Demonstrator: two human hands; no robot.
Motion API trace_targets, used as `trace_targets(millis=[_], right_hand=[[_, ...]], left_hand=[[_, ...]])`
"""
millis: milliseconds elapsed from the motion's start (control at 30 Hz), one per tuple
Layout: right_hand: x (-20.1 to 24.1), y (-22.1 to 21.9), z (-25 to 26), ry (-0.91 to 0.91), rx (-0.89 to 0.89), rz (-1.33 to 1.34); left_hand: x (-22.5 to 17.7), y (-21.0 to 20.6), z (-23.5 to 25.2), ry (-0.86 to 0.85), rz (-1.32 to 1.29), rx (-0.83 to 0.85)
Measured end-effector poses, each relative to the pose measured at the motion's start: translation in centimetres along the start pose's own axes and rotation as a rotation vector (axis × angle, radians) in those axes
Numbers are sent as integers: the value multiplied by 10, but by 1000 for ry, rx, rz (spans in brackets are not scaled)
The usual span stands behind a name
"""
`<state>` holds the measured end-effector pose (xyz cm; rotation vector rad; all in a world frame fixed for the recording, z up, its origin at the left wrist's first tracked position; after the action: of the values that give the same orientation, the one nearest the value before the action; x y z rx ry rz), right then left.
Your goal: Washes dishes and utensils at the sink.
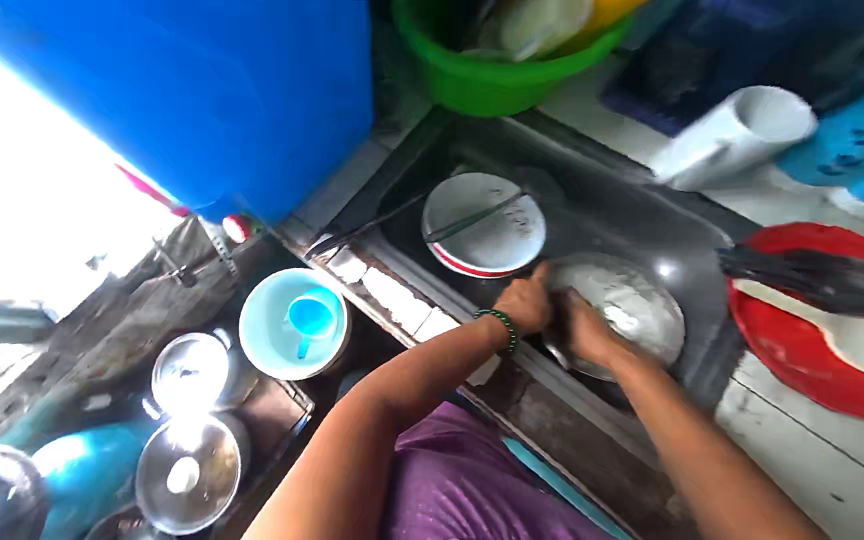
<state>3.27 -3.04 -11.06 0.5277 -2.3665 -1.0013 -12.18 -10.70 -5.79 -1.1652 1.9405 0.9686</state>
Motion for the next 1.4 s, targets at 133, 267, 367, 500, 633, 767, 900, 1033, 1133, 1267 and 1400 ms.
trace_targets(millis=[133, 267, 367, 500, 633, 767, 900, 1033, 1133, 1267, 1400], right_hand=[[17, 40, -22, 126, 17, -7], [25, 82, -41, 128, -188, -8], [33, 105, -47, 213, -349, -11], [46, 127, -33, 297, -461, -31], [64, 144, -17, 238, -424, 60], [82, 155, -7, 153, -348, 187], [89, 158, 2, 209, -396, 147], [99, 163, 6, 180, -394, 208], [105, 167, 4, 172, -390, 224], [107, 166, -6, 146, -422, 202], [98, 158, -12, 62, -445, 228]], left_hand=[[6, 7, -2, -20, -37, 9], [8, 7, -8, -53, -103, 42], [11, 6, -5, 7, -289, 74], [11, 5, 4, 119, -473, 34], [13, 6, 5, 109, -570, 31], [16, 6, 11, 124, -802, 31], [9, 8, 9, 200, -996, 26], [9, 10, 10, 245, -1125, 61], [8, 8, 10, 263, -1107, 116], [1, 2, 3, 217, -806, 160], [-3, -7, -8, 168, -466, 53]])
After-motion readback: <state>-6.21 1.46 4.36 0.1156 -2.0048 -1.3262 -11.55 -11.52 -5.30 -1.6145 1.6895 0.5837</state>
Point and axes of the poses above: each hand's wrist, its own z-axis towards the middle knuckle, its own y-axis out of the back of the hand, x = y × z, the point moved 1 cm from there along z, towards the middle knuckle, and after that the axes turned 11 degrees about x, right-handed, at the moved point
